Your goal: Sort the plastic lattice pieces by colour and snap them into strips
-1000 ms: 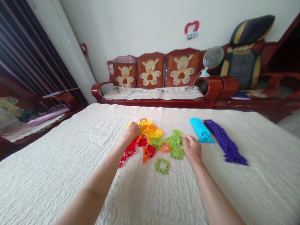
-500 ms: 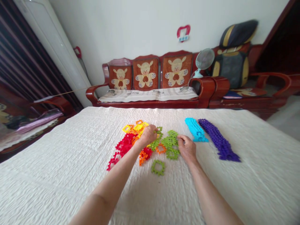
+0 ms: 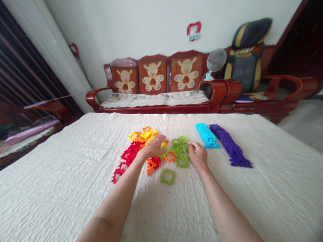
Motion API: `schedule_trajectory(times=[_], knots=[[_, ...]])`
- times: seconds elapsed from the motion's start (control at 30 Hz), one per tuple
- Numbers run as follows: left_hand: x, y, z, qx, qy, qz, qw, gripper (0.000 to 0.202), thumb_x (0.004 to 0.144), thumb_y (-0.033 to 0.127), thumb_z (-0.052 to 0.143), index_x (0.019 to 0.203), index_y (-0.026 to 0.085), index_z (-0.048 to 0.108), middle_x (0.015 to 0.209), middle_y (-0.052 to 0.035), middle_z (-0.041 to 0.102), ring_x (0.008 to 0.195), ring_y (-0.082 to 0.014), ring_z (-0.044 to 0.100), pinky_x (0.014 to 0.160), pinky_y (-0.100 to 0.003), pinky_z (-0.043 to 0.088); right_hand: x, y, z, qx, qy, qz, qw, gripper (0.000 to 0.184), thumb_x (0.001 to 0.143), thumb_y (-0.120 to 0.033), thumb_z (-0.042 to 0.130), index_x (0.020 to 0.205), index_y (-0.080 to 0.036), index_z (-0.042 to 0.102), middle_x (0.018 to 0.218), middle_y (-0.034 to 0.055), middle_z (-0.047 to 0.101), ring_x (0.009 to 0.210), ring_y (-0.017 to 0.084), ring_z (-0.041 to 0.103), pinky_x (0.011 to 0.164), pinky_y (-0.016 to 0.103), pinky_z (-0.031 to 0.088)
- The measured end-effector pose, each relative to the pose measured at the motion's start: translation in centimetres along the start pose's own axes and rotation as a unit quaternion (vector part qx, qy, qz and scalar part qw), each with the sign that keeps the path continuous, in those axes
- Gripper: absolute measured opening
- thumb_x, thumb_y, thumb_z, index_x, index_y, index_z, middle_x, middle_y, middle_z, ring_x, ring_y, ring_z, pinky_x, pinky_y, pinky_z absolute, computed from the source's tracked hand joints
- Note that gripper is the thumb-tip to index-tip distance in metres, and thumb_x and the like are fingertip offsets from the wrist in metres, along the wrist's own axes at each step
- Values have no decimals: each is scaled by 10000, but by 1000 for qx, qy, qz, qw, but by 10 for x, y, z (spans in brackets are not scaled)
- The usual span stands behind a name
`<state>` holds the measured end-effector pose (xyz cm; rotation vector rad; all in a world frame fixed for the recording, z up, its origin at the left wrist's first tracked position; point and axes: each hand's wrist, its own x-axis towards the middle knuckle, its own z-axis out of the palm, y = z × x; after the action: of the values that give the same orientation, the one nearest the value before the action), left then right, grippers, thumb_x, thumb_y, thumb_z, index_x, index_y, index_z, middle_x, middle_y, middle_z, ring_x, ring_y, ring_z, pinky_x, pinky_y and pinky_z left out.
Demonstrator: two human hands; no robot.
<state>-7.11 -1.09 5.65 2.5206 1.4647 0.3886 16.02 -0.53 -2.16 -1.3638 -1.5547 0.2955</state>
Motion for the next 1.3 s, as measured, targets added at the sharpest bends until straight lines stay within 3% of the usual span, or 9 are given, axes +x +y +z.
schedule_trajectory(times=[0.1, 0.17, 0.37, 0.5, 0.67, 0.87, 1.0, 1.17, 1.3], knots=[[-15, -6, 0, 51, -81, 25, 995, 436, 736, 211, 650, 1171, 212, 616, 1373, -85, 516, 1298, -256, 439, 1094, -413, 374, 0, -1, -1, -4, -3, 2, 1000, 289, 771, -275, 425, 863, -184, 683, 910, 90, 730, 876, 226, 661, 851, 369, 501], [-18, -5, 4, 82, -90, 24, 992, 436, 741, 186, 633, 1176, 203, 614, 1395, -98, 488, 1323, -270, 407, 1093, -425, 372, 0, -1, -1, -8, -3, 2, 1000, 291, 773, -277, 424, 864, -185, 684, 910, 90, 730, 876, 226, 662, 841, 365, 504], [-6, -1, 18, 82, -25, 47, 995, 342, 793, 132, 540, 1099, 224, 659, 1294, -79, 553, 1232, -230, 501, 1044, -373, 428, 0, 0, 1, -17, 3, -1, 1000, 285, 760, -262, 425, 854, -197, 686, 894, 77, 733, 858, 222, 665, 822, 355, 510], [3, -5, 29, 53, 25, 21, 998, 350, 841, 149, 496, 1158, 192, 639, 1312, -116, 539, 1206, -224, 525, 1037, -365, 433, 1, 0, 2, -20, 8, -3, 1000, 287, 752, -258, 425, 854, -203, 687, 898, 73, 734, 858, 219, 665, 825, 352, 511], [3, -7, 30, 44, 83, 11, 996, 415, 822, 180, 539, 1233, 162, 593, 1434, -175, 405, 1324, -285, 399, 1077, -444, 378, 1, -1, 1, -28, 2, 0, 1000, 295, 750, -268, 421, 860, -191, 684, 901, 87, 733, 856, 228, 665, 822, 362, 512], [-8, 14, 17, 64, 5, 64, 996, 264, 786, 200, 579, 1027, 226, 683, 1451, -95, 400, 1382, -348, 276, 1061, -544, 354, 1, -1, 0, -36, -9, 1, 999, 300, 749, -274, 425, 873, -190, 684, 923, 88, 732, 883, 233, 665, 849, 372, 505], [-11, 24, 21, 81, -42, 74, 993, 246, 816, 277, 586, 1036, 252, 693, 1448, -80, 415, 1372, -369, 290, 1053, -585, 339, 1, -1, -1, -40, -8, 3, 999, 310, 750, -278, 421, 871, -185, 690, 922, 96, 732, 881, 238, 666, 846, 373, 504], [-8, 23, 23, 90, -36, 77, 992, 221, 842, 266, 561, 996, 202, 706, 1426, -100, 449, 1369, -352, 309, 1069, -545, 350, 2, 1, 0, -42, -11, -2, 999, 312, 755, -286, 421, 876, -185, 690, 910, 91, 734, 868, 232, 667, 830, 364, 506], [-5, 13, 12, 30, 0, 101, 994, 197, 850, 244, 565, 983, 203, 705, 1377, -78, 512, 1329, -254, 403, 1102, -425, 355, 2, 2, 1, -44, -6, -6, 999, 319, 752, -292, 417, 863, -181, 694, 903, 97, 734, 864, 234, 668, 824, 362, 505]])
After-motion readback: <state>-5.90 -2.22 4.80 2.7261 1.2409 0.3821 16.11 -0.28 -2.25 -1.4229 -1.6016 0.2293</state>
